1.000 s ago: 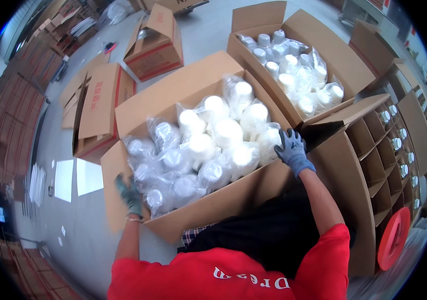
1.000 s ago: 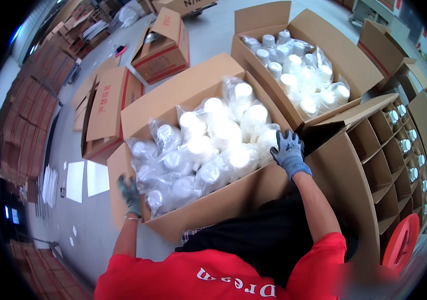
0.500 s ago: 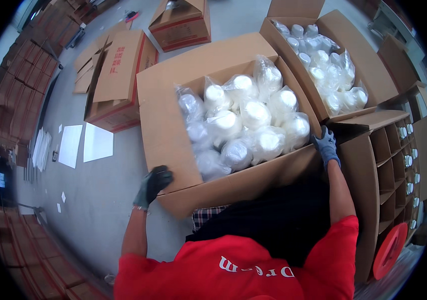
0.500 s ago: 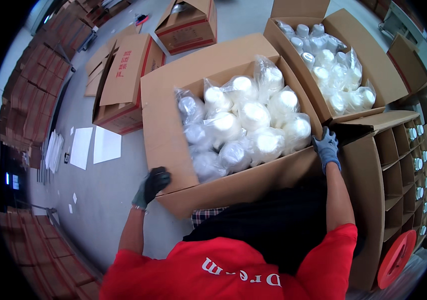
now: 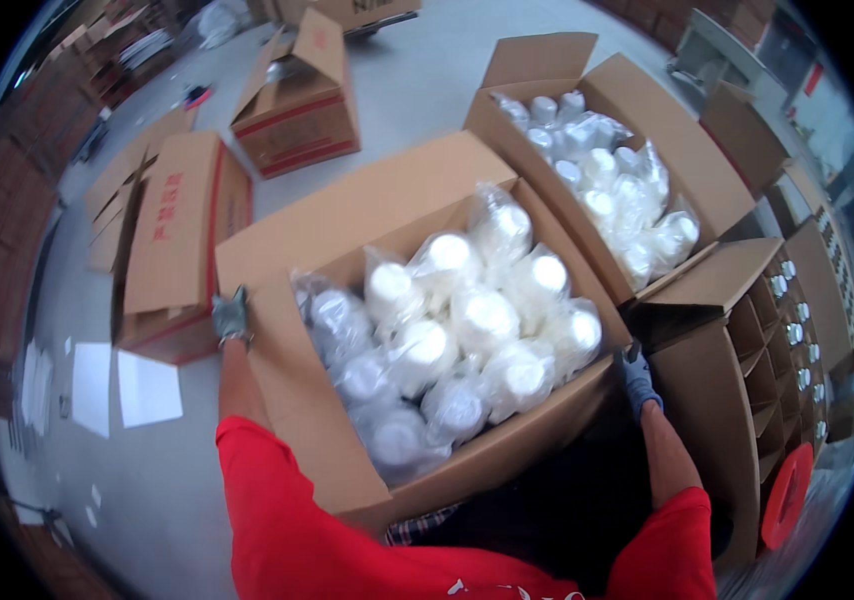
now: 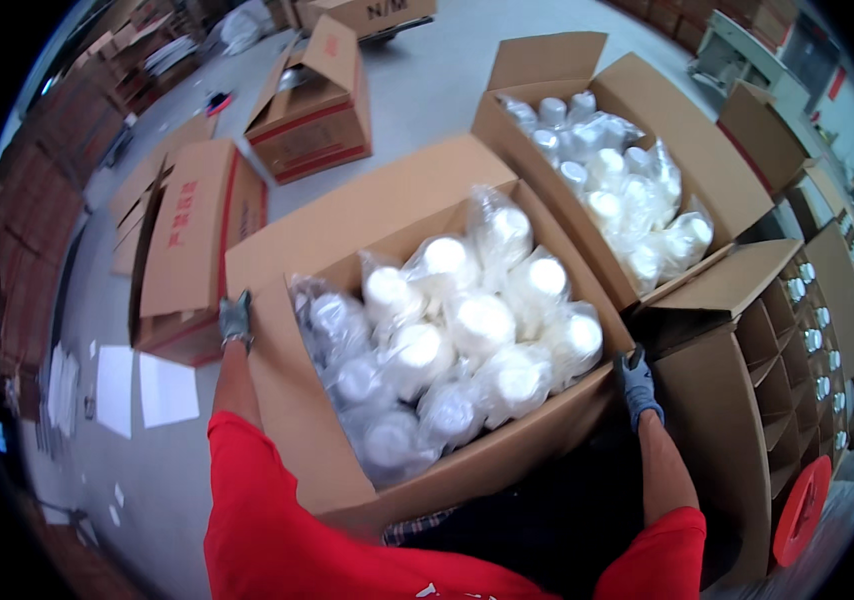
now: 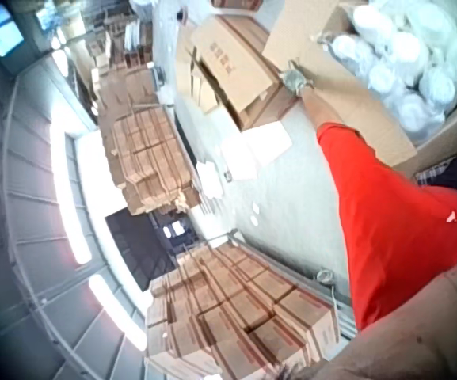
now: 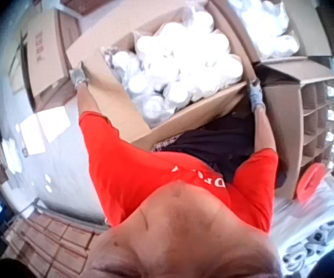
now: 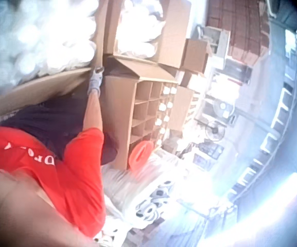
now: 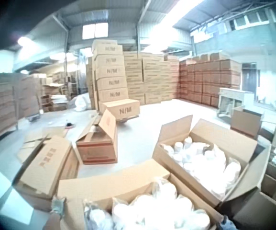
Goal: The person assembles components for a large white insulated bottle by hand, wraps the finished bottle in a plastic bag, and then moves cardboard boxes containing various bottle parts in a warehouse.
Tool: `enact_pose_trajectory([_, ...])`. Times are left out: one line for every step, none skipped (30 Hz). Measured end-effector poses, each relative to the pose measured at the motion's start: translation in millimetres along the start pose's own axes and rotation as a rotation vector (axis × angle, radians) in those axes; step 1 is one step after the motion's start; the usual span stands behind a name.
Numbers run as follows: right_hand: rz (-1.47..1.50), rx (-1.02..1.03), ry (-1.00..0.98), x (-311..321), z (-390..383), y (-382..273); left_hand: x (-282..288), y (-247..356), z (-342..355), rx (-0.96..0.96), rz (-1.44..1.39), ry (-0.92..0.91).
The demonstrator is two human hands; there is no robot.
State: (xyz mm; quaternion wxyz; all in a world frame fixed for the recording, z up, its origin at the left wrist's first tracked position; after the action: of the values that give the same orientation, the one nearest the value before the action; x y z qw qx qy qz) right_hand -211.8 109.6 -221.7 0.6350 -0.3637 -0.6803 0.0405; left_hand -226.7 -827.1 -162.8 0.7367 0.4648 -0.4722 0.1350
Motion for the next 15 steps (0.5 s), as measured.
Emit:
enact_pose_trajectory([0.228, 0.028, -0.128, -35, -1, -45, 70, -66, 42, -0.03, -0.149, 0.109])
enact_pose_trajectory([0.292, 0.047, -0.071, -25, 8, -30, 35, -52, 34, -0.01, -0.342, 0.002])
enact_pose_trajectory([0.404, -0.004, -0.044, -17, 16, -18, 11, -38, 23, 0.025, -0.523, -0.093])
enact_pose_trajectory([0.515, -0.065, -0.018, -10, 15, 1, -13, -14, 4, 0.081, -0.609, -0.26])
enact_pose_trajectory([0.655, -0.105, -0.024, -18, 13, 4, -5, -2, -6, 0.055, -0.727, -0.203])
enact_pose_trajectory([0.688, -0.12, 0.032, -20, 7, -15, 15, -3, -14, 0.032, -0.834, -0.126])
enact_pose_trajectory([0.695, -0.101, -0.013, -23, 11, -24, 28, 2, -17, 0.004, -0.956, -0.068])
enact_pose_trajectory([0.683, -0.096, -0.054, -22, 13, -19, 27, -2, -25, 0.072, -0.951, -0.108])
enact_pose_trajectory([0.67, -0.092, -0.093, -18, 15, -12, 34, 2, -30, 0.014, -0.961, -0.074])
enact_pose_trajectory([0.607, -0.046, -0.059, -14, 10, -29, 51, 6, -34, -0.047, -0.964, -0.026])
enact_pose_trajectory([0.644, 0.0, -0.074, -13, 10, -36, 55, 13, -42, -0.108, -0.986, 0.014])
enact_pose_trajectory([0.565, 0.013, -0.081, -16, 12, -47, 55, -23, -24, -0.027, -0.973, -0.077])
enact_pose_trajectory([0.466, 0.044, -0.059, -12, 9, -43, 48, -21, -40, -0.017, -0.926, -0.123])
enact_pose_trajectory([0.341, 0.079, -0.095, -13, -5, -87, 74, -57, -33, -0.103, -0.876, -0.055])
enact_pose_trajectory([0.306, 0.08, -0.131, -3, -26, -124, 86, -86, -34, -0.051, -0.92, -0.002])
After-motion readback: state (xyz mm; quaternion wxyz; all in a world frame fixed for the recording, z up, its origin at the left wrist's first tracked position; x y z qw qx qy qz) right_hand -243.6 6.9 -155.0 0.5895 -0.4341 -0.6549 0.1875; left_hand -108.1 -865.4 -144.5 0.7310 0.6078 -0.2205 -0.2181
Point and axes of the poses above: each hand's wrist, its own z-axis towards the middle knuckle, its own x-axis out of the back of the hand, y = z × x, the point moved 8 cm from there along z, towards the middle knuckle, and after that the axes turned 1 degree about x, right-handed, at the moved point
